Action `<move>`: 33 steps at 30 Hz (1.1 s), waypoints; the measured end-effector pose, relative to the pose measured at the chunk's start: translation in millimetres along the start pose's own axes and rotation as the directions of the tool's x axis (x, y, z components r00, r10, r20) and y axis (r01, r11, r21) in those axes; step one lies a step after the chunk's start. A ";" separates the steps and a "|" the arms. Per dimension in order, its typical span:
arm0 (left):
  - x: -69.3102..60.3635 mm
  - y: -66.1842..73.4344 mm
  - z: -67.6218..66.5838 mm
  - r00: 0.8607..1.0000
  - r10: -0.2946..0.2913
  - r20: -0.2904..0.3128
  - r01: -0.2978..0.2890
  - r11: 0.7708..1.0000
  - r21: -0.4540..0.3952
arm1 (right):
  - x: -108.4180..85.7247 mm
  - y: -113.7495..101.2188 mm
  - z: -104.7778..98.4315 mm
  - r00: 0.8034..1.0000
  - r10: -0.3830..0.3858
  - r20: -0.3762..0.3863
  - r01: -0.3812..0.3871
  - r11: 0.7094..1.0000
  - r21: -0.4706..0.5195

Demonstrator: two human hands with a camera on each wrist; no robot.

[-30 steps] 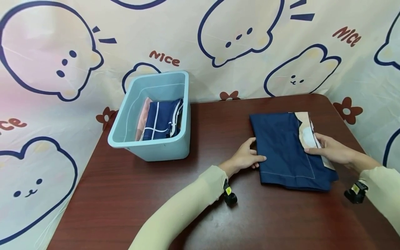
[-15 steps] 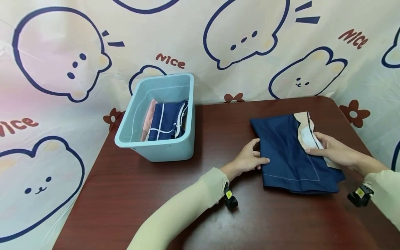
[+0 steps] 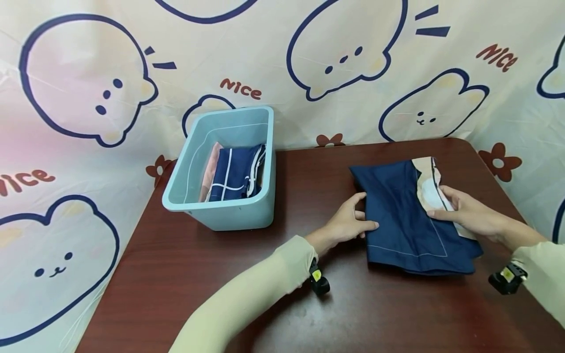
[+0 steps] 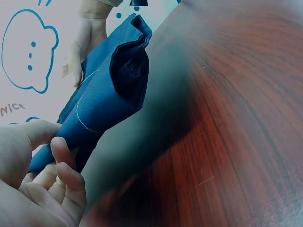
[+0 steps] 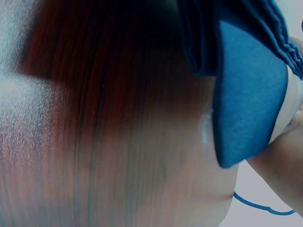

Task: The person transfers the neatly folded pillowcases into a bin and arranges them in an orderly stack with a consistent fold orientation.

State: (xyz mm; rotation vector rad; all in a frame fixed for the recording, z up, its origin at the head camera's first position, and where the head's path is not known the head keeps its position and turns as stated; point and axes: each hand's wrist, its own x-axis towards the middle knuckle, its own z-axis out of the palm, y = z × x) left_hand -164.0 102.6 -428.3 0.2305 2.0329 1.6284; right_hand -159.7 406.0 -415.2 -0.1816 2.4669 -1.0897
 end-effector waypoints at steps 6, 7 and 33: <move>-3.9 5.3 -5.1 1.000 0.021 0.023 -0.021 1.000 -0.002 | -2.3 -6.2 0.4 1.000 -0.022 -0.006 0.022 1.000 0.000; -4.6 5.9 -6.2 0.999 0.024 0.027 -0.024 1.000 -0.004 | -2.5 -7.6 0.4 1.000 -0.023 -0.008 0.023 1.000 0.000; -33.3 22.9 -39.2 0.992 0.033 0.119 -0.041 0.997 0.065 | -9.0 -42.7 7.9 1.000 -0.003 0.022 0.003 1.000 0.000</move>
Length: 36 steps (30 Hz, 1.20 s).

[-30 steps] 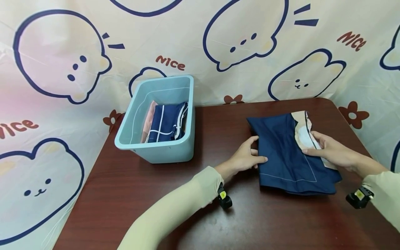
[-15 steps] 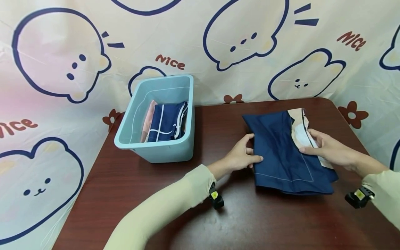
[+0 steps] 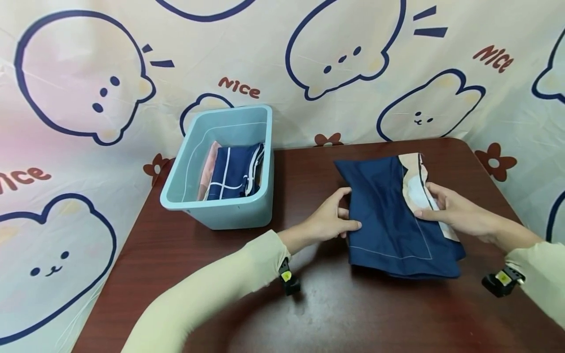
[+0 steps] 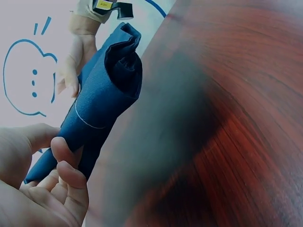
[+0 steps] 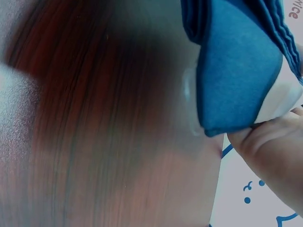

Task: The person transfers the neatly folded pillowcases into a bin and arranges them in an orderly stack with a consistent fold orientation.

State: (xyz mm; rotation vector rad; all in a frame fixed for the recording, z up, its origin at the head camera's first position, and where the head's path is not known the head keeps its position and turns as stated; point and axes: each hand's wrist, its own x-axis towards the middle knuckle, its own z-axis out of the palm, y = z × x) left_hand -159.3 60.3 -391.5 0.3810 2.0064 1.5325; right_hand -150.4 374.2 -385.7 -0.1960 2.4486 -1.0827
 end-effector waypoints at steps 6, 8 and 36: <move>-5.1 3.4 -7.8 1.000 0.001 0.000 -0.001 0.999 0.040 | 0.1 -4.0 0.1 0.999 -0.044 0.001 0.044 0.999 0.027; -7.5 4.8 -10.6 1.000 -0.004 -0.004 0.004 0.998 0.061 | -0.3 -5.1 0.0 0.998 -0.059 0.002 0.059 0.997 0.040; -34.7 30.0 -39.5 1.000 0.004 0.003 -0.004 0.999 0.033 | -1.5 -36.6 0.9 0.988 -0.149 -0.035 0.152 0.977 0.149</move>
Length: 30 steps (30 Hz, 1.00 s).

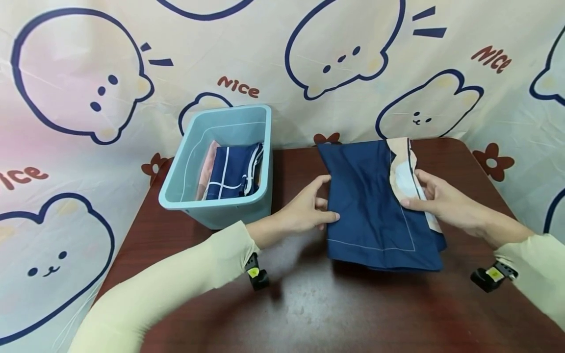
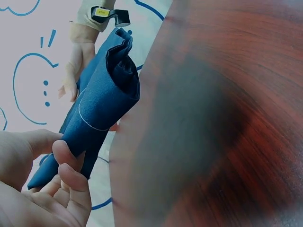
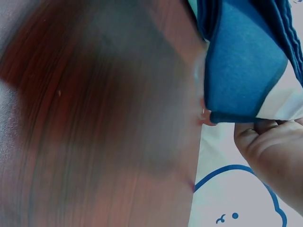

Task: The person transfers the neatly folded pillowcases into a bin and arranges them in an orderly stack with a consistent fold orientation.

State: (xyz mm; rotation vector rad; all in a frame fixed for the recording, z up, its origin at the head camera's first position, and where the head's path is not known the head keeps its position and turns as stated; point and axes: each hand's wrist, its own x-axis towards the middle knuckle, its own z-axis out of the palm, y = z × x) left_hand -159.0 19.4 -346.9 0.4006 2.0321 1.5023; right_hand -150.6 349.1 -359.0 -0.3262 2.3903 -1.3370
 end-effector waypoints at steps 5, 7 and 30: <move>-4.5 2.7 -5.3 1.000 0.004 0.002 -0.004 1.000 0.001 | 1.7 -6.2 3.3 1.000 0.004 -0.004 -0.003 1.000 0.010; -5.8 4.3 -7.8 1.000 0.007 0.000 -0.007 1.000 0.000 | 3.1 -9.4 4.5 1.000 0.007 -0.008 -0.007 1.000 0.013; -24.5 19.3 -35.4 0.998 0.059 0.008 -0.060 0.996 0.062 | 16.5 -36.2 12.2 0.998 -0.056 0.004 0.055 0.995 0.079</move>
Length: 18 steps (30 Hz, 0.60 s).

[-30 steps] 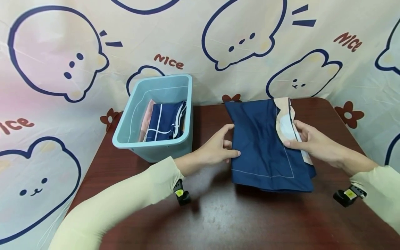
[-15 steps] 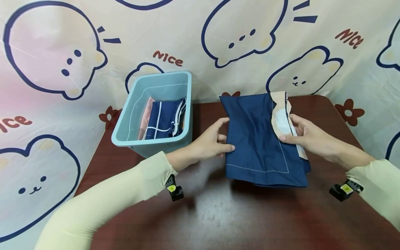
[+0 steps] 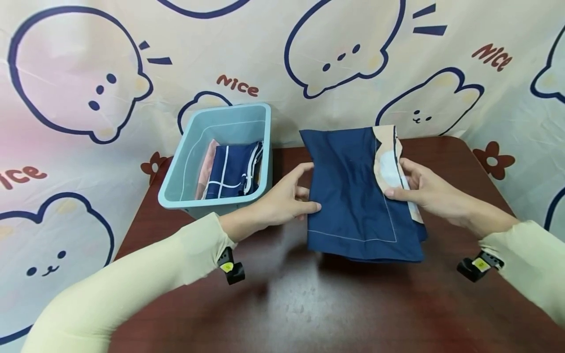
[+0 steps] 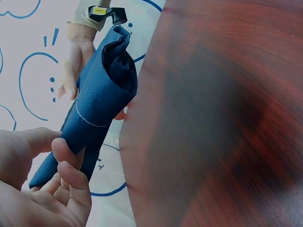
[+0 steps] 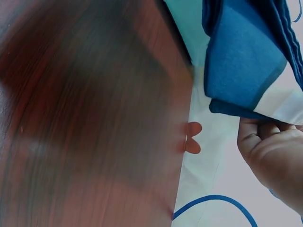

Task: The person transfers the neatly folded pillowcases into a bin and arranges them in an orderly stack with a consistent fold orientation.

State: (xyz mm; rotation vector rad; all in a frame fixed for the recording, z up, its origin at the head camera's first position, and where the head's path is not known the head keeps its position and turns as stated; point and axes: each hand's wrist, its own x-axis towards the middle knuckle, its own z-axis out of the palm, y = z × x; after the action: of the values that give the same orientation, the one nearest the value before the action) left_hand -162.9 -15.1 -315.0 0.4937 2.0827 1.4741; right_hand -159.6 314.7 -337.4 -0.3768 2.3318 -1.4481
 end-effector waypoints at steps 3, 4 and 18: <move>-2.1 1.2 -2.4 1.000 0.014 0.004 -0.014 1.000 0.008 | 1.3 -3.7 2.7 1.000 -0.011 0.009 0.011 1.000 0.023; -3.4 1.6 -3.7 1.000 0.016 0.003 -0.016 1.000 0.011 | 2.1 -4.9 4.0 1.000 -0.018 0.013 0.018 0.999 0.032; -16.3 7.4 -21.0 0.999 0.029 -0.018 -0.029 0.999 0.030 | 9.3 -24.6 14.3 1.000 -0.014 0.000 0.014 0.997 0.073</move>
State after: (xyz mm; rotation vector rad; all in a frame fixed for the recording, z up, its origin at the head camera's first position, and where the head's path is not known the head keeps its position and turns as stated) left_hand -163.0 -37.6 -299.1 0.5252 2.1226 1.4716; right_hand -160.9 288.7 -322.6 -0.3734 2.2733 -1.5342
